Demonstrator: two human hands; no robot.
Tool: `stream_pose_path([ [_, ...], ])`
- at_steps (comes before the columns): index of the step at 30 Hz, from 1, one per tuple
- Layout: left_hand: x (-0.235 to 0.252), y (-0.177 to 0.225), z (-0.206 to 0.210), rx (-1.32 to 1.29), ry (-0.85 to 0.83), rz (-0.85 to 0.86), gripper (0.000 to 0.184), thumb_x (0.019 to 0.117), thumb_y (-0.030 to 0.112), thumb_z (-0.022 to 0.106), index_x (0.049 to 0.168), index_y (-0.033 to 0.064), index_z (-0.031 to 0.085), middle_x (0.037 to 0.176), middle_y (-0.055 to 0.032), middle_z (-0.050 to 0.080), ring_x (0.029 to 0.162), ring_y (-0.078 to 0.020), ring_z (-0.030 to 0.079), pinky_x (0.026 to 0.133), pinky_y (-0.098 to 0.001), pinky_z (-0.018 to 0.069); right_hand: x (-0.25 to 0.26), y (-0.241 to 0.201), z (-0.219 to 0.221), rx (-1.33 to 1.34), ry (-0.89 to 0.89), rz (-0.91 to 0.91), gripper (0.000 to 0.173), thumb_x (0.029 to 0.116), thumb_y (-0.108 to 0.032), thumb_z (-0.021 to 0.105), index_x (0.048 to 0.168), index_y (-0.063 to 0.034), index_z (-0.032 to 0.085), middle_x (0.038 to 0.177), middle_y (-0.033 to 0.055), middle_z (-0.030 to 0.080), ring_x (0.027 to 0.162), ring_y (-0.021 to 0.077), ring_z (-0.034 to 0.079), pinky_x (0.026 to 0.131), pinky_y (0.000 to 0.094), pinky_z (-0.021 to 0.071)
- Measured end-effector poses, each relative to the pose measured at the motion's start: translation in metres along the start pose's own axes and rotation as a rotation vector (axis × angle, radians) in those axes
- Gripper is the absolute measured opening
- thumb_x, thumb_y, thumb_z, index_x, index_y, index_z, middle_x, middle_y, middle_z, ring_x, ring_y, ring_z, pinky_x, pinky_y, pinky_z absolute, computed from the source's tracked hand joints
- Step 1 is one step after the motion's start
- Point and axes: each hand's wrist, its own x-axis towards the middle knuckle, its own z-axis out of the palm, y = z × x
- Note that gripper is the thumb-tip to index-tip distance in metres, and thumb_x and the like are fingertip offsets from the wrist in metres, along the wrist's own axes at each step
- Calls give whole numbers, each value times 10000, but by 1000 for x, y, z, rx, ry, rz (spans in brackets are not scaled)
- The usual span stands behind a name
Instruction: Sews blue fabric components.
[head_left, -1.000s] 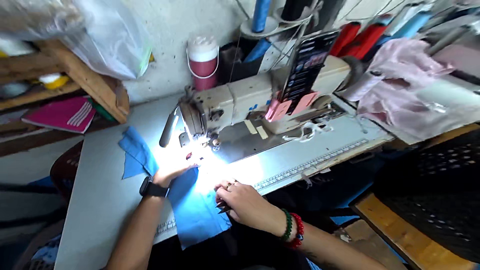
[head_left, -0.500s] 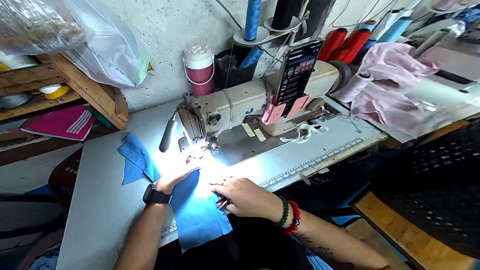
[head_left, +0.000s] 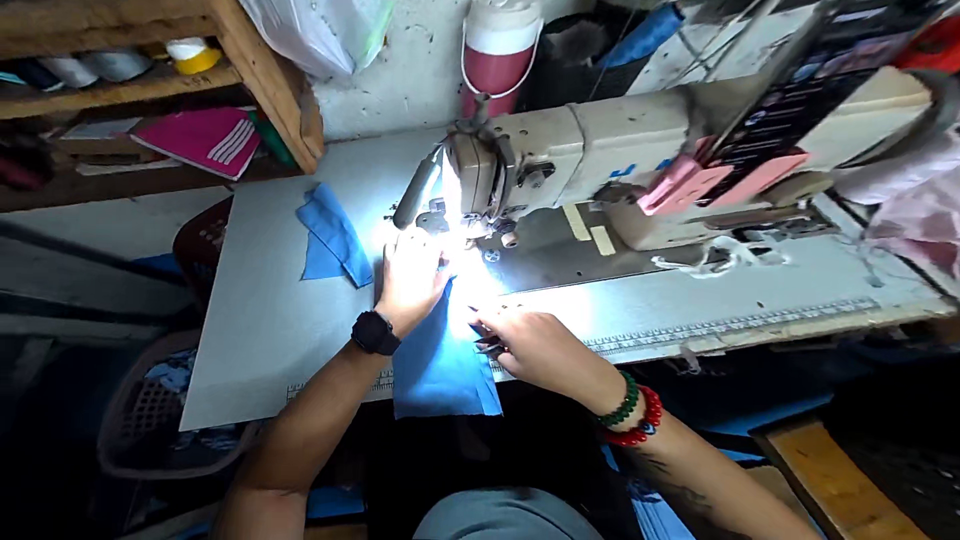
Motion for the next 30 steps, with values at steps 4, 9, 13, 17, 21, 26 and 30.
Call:
stream_pose_path([
  [4,-34,14,0,-72,-66,226,225,1027,234,567,1093,146,763,1166,-36,706,1124,-238,635,956,-531,471,1,1,-3,71,8,-7,412,790,-82,700,1201,-119,699,1073,94,736,910,298,720,729,523,577],
  [9,-49,11,3,-3,-207,217,383,1067,314,468,1372,193,664,1439,39,617,1376,-254,517,1047,-653,365,3,1,0,67,41,25,323,837,-112,689,1158,-114,728,965,100,729,867,294,718,696,509,577],
  [13,-41,6,0,-31,-236,224,403,1063,361,466,1397,227,648,1481,57,584,1415,-263,475,1050,-673,335,5,1,4,28,85,25,326,799,-91,703,1124,-89,735,906,111,718,809,300,716,642,491,571],
  [17,-16,0,-2,-216,-160,204,267,1026,269,564,1084,148,794,1169,-24,726,1139,-202,633,977,-445,475,4,1,1,19,39,25,310,768,-71,719,1077,-87,715,875,108,696,802,303,703,638,485,563],
  [21,22,-13,5,-238,-174,-61,340,971,356,660,1201,115,724,1172,-109,660,1153,-276,599,996,-525,464,3,4,-1,21,13,21,276,771,-75,705,1046,-101,713,845,96,688,788,294,700,622,485,552],
  [26,45,-20,10,-232,-246,-111,224,928,297,734,957,81,785,1119,-133,651,1108,-286,568,986,-525,347,1,5,2,18,22,23,277,754,-77,706,1030,-94,717,825,92,684,777,294,698,623,481,552],
  [30,42,-15,8,-240,-223,-67,159,936,198,705,896,63,781,1093,-144,651,1086,-291,569,973,-513,349,0,7,4,35,24,22,277,743,-76,717,1020,-90,713,821,96,682,771,299,695,624,479,548],
])
